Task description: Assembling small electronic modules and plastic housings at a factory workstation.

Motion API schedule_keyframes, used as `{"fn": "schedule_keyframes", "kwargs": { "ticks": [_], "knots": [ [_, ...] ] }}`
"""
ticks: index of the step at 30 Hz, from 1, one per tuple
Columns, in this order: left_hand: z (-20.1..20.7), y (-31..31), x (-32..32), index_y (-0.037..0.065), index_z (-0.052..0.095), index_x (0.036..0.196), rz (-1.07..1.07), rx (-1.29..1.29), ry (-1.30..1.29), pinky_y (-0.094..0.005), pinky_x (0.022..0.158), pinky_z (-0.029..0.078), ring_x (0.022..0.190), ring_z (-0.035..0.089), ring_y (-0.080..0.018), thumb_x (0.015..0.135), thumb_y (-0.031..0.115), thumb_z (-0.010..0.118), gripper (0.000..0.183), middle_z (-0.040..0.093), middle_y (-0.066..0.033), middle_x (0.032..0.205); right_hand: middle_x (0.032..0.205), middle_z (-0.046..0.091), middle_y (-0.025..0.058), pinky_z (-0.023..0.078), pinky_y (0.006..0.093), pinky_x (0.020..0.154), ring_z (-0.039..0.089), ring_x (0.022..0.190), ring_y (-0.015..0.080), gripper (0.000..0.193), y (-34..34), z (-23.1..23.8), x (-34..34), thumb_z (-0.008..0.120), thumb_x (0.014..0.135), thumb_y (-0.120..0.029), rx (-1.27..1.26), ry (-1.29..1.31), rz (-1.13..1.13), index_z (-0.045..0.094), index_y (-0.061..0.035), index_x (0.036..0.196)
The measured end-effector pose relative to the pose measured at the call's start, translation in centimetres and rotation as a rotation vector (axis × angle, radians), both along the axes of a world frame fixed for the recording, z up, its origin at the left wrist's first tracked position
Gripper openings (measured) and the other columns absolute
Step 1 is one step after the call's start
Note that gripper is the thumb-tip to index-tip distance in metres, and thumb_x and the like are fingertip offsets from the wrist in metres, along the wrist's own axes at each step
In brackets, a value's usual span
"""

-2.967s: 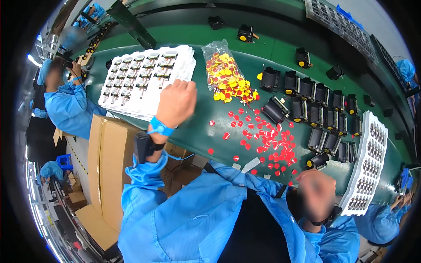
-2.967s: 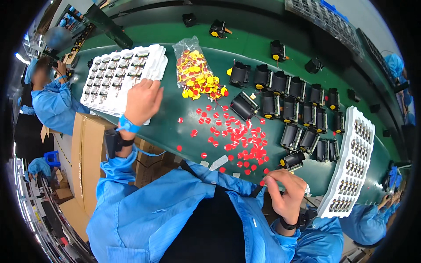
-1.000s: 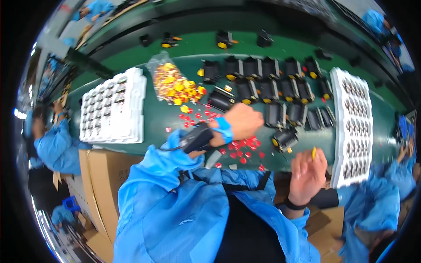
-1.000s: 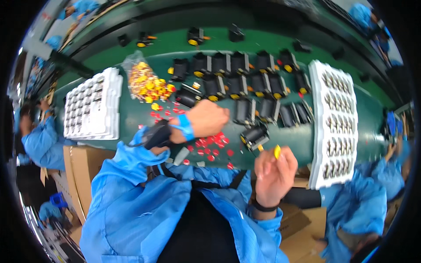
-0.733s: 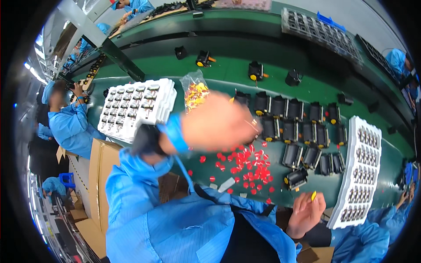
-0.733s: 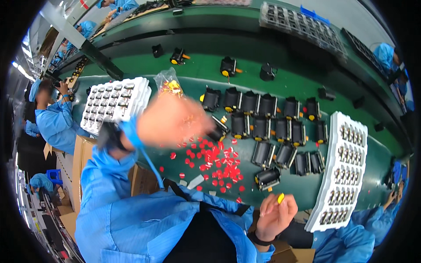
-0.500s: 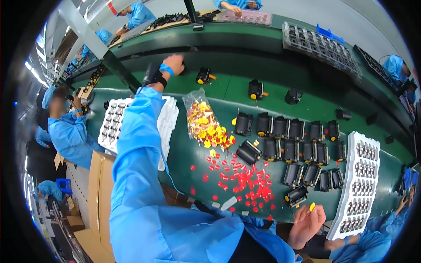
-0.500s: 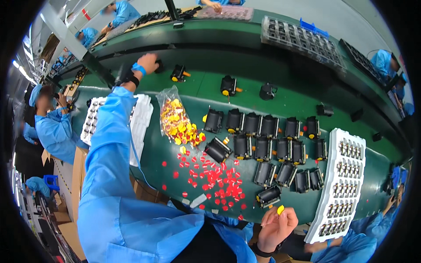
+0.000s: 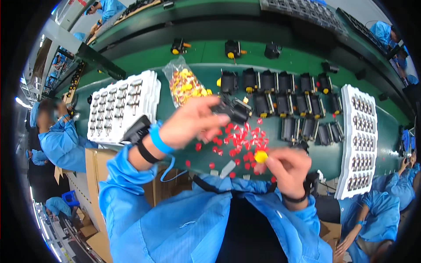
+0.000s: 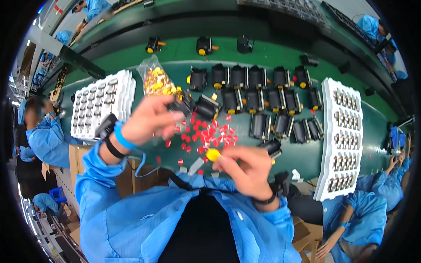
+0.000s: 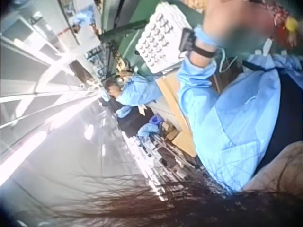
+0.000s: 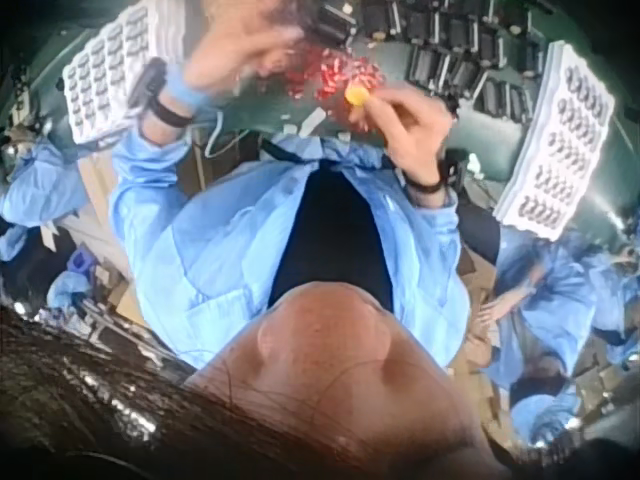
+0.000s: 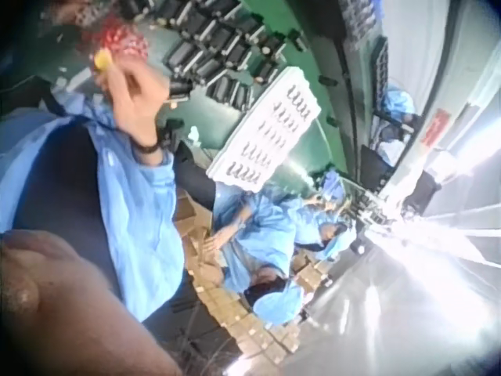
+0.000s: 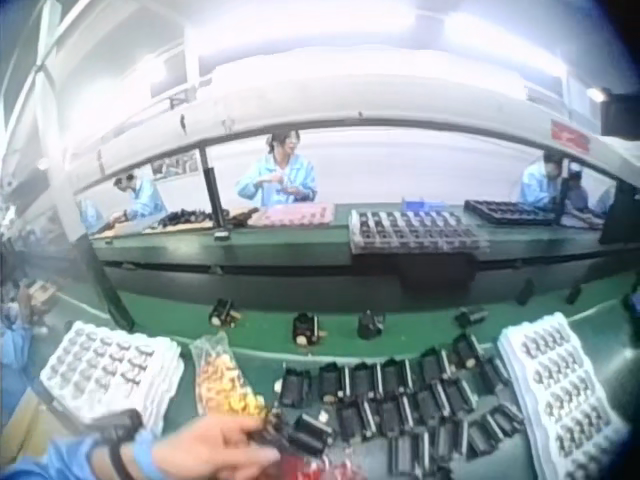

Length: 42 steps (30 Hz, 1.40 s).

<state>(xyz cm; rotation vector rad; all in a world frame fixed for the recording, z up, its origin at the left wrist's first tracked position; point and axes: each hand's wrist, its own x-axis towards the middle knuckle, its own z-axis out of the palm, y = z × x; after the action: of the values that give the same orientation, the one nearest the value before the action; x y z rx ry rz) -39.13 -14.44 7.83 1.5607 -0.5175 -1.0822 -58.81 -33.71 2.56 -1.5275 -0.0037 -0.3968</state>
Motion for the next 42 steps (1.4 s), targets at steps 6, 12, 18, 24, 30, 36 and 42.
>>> {"fn": "schedule_keyframes", "kwargs": {
  "ticks": [6, 12, 18, 24, 30, 36, 42],
  "knots": [
    [-4.6, 0.5, -7.3, 0.001, 0.056, 0.1, -0.063, -0.21, 0.272, -0.0215, 0.044, 0.039, 0.051, 0.058, -0.0075, 0.094, 0.006, 0.066, 0.013, 0.063, -0.0055, 0.064, 0.078, 0.07, 0.0086, 0.056, 0.0249, 0.063, 0.069, 0.07, 0.013, 0.008, 0.9, -0.6, 1.2, 0.063, 0.095, -0.001, 0.159, 0.092, 0.224, 0.067, 0.0043, 0.091],
    [-2.9, 0.7, -7.7, -0.001, 0.055, 0.109, -0.244, -0.077, -0.259, -0.0219, 0.047, 0.033, 0.057, 0.043, -0.0013, 0.085, -0.001, 0.07, 0.029, 0.043, 0.0022, 0.066, 0.07, 0.064, 0.0103, 0.046, 0.0329, 0.053, 0.063, 0.059, 0.0225, 0.004, -0.3, -0.3, 0.6, 0.068, 0.089, -0.001, -0.362, -0.032, 0.261, 0.066, 0.0015, 0.087],
    [-2.1, 0.3, -7.8, 0.0, 0.054, 0.107, -0.336, -0.07, -0.299, -0.0252, 0.05, 0.032, 0.061, 0.04, -0.0038, 0.086, 0.001, 0.071, 0.027, 0.044, -0.0003, 0.069, 0.068, 0.062, 0.0116, 0.043, 0.0357, 0.051, 0.059, 0.056, 0.0278, 0.007, -0.4, 0.5, -0.3, 0.071, 0.085, -0.002, -0.487, -0.064, 0.22, 0.065, 0.0002, 0.085],
    [-1.5, -0.1, -7.7, 0.001, 0.054, 0.103, -0.382, -0.142, -0.456, -0.0346, 0.052, 0.036, 0.055, 0.048, -0.0168, 0.092, 0.013, 0.064, 0.018, 0.049, -0.0094, 0.065, 0.073, 0.066, 0.012, 0.049, 0.0333, 0.057, 0.065, 0.063, 0.0253, 0.011, -0.2, 0.5, -0.7, 0.074, 0.084, -0.004, -0.491, -0.069, 0.139, 0.066, 0.0009, 0.09],
    [-2.0, 1.0, -8.6, 0.002, 0.054, 0.103, -0.376, -0.187, -0.24, -0.0339, 0.052, 0.036, 0.056, 0.05, -0.0174, 0.096, 0.018, 0.065, 0.021, 0.053, -0.0101, 0.07, 0.1, 0.073, 0.0141, 0.058, 0.0319, 0.077, 0.072, 0.082, 0.0195, 0.058, 0.8, -1.3, -0.2, 0.077, 0.08, -0.008, -0.135, -0.053, 0.124, 0.056, 0.0031, 0.132],
    [-3.6, 1.9, -12.5, 0.001, 0.059, 0.104, 0.053, -0.183, -0.329, -0.0287, 0.051, 0.036, 0.053, 0.049, -0.012, 0.094, 0.014, 0.066, 0.018, 0.053, -0.0068, 0.066, 0.1, 0.074, 0.0175, 0.059, 0.0291, 0.075, 0.073, 0.083, 0.0178, 0.059, 3.0, -3.3, -1.3, 0.081, 0.075, -0.013, -0.14, -0.139, -0.014, 0.062, 0.0094, 0.126],
    [-5.6, 2.8, -11.2, -0.001, 0.06, 0.107, -0.085, -0.175, -0.488, -0.0323, 0.061, 0.047, 0.066, 0.061, -0.0208, 0.092, 0.008, 0.067, 0.018, 0.064, -0.0122, 0.084, 0.113, 0.07, 0.0212, 0.056, 0.0345, 0.087, 0.071, 0.1, 0.0251, 0.065, 2.4, -3.9, -1.6, 0.082, 0.073, -0.013, -0.228, -0.046, 0.021, 0.059, 0.0081, 0.13]
  ]
}}
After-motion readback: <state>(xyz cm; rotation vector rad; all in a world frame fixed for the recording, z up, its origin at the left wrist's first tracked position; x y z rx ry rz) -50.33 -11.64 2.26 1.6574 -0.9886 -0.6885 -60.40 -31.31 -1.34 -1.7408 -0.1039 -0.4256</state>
